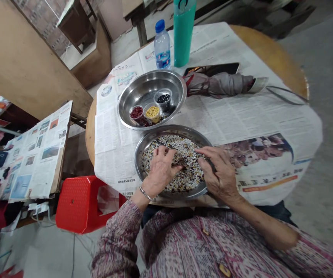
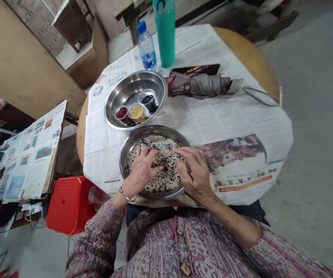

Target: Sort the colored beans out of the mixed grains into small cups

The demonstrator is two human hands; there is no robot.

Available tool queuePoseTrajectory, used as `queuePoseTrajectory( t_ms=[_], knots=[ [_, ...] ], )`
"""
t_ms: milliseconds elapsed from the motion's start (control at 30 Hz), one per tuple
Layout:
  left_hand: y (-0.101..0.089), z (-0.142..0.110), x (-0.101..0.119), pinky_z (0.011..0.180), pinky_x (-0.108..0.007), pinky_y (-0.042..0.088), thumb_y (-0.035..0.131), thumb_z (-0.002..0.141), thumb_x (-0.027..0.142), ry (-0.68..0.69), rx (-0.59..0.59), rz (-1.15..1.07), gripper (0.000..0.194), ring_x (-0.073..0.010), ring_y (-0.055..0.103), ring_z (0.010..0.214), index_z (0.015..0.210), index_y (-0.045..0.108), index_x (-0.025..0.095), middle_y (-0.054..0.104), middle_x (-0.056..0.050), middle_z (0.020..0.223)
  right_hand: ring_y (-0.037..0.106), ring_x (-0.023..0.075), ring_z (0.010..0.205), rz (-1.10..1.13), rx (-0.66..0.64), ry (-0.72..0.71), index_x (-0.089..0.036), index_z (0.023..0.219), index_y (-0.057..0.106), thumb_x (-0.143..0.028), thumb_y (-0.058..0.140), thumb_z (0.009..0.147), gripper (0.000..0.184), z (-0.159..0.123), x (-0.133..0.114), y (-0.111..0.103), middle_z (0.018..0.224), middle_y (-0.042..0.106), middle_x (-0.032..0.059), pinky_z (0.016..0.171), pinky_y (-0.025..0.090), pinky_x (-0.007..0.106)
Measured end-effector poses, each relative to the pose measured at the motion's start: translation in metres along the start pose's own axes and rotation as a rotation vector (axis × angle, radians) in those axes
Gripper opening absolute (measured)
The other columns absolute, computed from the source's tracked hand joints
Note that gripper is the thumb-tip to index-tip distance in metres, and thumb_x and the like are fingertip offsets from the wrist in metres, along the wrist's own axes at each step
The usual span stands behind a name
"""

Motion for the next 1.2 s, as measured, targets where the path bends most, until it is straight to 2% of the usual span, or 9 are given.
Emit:
queuePoseTrajectory(
  t_ms=[100, 233, 467, 567, 667, 800, 1000, 1100, 1200],
  knots=[
    [0.012, -0.003, 0.012, 0.106, -0.041, 0.054, 0.063, 0.096, 0.015, 0.11, -0.08, -0.079, 0.019, -0.0229, 0.062, 0.112, 0.114, 0.065, 0.02, 0.062, -0.007, 0.114, 0.065, 0.0265, 0.109, 0.008, 0.0, -0.001, -0.024, 0.124, 0.068, -0.02, 0.056, 0.099, 0.028, 0.0, 0.0, 0.0, 0.113, 0.071, 0.0099, 0.096, 0.052, 0.046],
    [0.013, -0.013, 0.019, 0.101, -0.038, 0.056, 0.055, 0.094, 0.004, 0.191, -0.167, -0.148, 0.019, -0.0214, 0.065, 0.106, 0.104, 0.065, 0.017, 0.065, -0.006, 0.102, 0.066, 0.0266, 0.109, 0.0, -0.001, 0.007, -0.026, 0.124, 0.068, -0.022, 0.056, 0.099, 0.028, 0.0, 0.0, 0.0, 0.114, 0.071, 0.0094, 0.097, 0.052, 0.047],
    [-0.002, -0.053, 0.023, 0.107, -0.038, 0.054, 0.055, 0.105, 0.02, 0.266, -0.221, -0.175, 0.01, -0.0187, 0.065, 0.108, 0.106, 0.065, 0.019, 0.067, -0.004, 0.109, 0.066, 0.0265, 0.109, -0.004, 0.001, 0.013, -0.026, 0.122, 0.069, -0.022, 0.057, 0.098, 0.027, 0.001, 0.0, 0.0, 0.113, 0.072, 0.0093, 0.096, 0.053, 0.047],
    [0.003, -0.062, 0.031, 0.117, -0.038, 0.047, 0.052, 0.108, 0.025, 0.361, -0.242, -0.16, 0.016, -0.0174, 0.062, 0.114, 0.112, 0.065, 0.019, 0.068, -0.004, 0.114, 0.066, 0.0263, 0.108, -0.002, 0.005, 0.007, -0.025, 0.122, 0.069, -0.022, 0.057, 0.098, 0.026, 0.001, -0.001, 0.0, 0.112, 0.072, 0.0098, 0.095, 0.053, 0.047],
    [0.014, -0.061, 0.036, 0.112, -0.035, 0.05, 0.046, 0.108, 0.017, 0.415, -0.3, -0.133, 0.022, -0.0166, 0.062, 0.112, 0.112, 0.068, 0.02, 0.068, -0.004, 0.113, 0.066, 0.0262, 0.108, -0.002, 0.014, 0.01, -0.024, 0.121, 0.069, -0.023, 0.057, 0.099, 0.026, 0.001, 0.0, 0.0, 0.112, 0.072, 0.0097, 0.095, 0.053, 0.046],
    [0.016, -0.048, 0.03, 0.105, -0.037, 0.054, 0.045, 0.104, 0.009, 0.333, -0.272, -0.06, 0.026, -0.019, 0.062, 0.109, 0.113, 0.068, 0.019, 0.066, -0.006, 0.115, 0.066, 0.0267, 0.108, 0.011, 0.011, 0.028, -0.026, 0.12, 0.07, -0.024, 0.057, 0.098, 0.026, 0.001, 0.002, 0.0, 0.112, 0.072, 0.0092, 0.096, 0.053, 0.047],
    [-0.017, -0.017, -0.005, 0.105, -0.039, 0.055, 0.047, 0.103, 0.009, 0.082, 0.049, 0.012, 0.029, -0.0209, 0.058, 0.121, 0.122, 0.061, 0.023, 0.059, -0.007, 0.129, 0.067, 0.0275, 0.107, 0.004, -0.012, 0.066, -0.026, 0.116, 0.07, -0.026, 0.056, 0.098, 0.023, 0.001, 0.005, 0.002, 0.111, 0.073, 0.009, 0.098, 0.052, 0.051],
    [-0.028, -0.011, -0.024, 0.108, -0.047, 0.053, 0.062, 0.101, 0.023, -0.021, 0.129, 0.092, 0.024, -0.0262, 0.055, 0.125, 0.124, 0.059, 0.022, 0.057, -0.01, 0.133, 0.067, 0.0278, 0.107, 0.006, -0.009, 0.071, -0.026, 0.115, 0.071, -0.027, 0.056, 0.098, 0.023, 0.001, 0.005, 0.002, 0.11, 0.073, 0.0091, 0.098, 0.053, 0.052],
    [-0.028, -0.017, -0.035, 0.104, -0.05, 0.054, 0.077, 0.091, 0.04, -0.106, 0.097, 0.137, 0.052, -0.0317, 0.054, 0.126, 0.134, 0.054, 0.021, 0.053, -0.014, 0.139, 0.067, 0.0277, 0.106, 0.009, -0.009, 0.065, -0.026, 0.115, 0.071, -0.027, 0.056, 0.098, 0.023, 0.002, 0.004, 0.002, 0.11, 0.073, 0.0092, 0.097, 0.053, 0.051]
  ],
)
Point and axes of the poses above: each hand's wrist, its own z-axis towards the middle knuckle, its own y-axis out of the palm, x = y × z, the point moved 8 cm from there along z, towards the middle knuckle
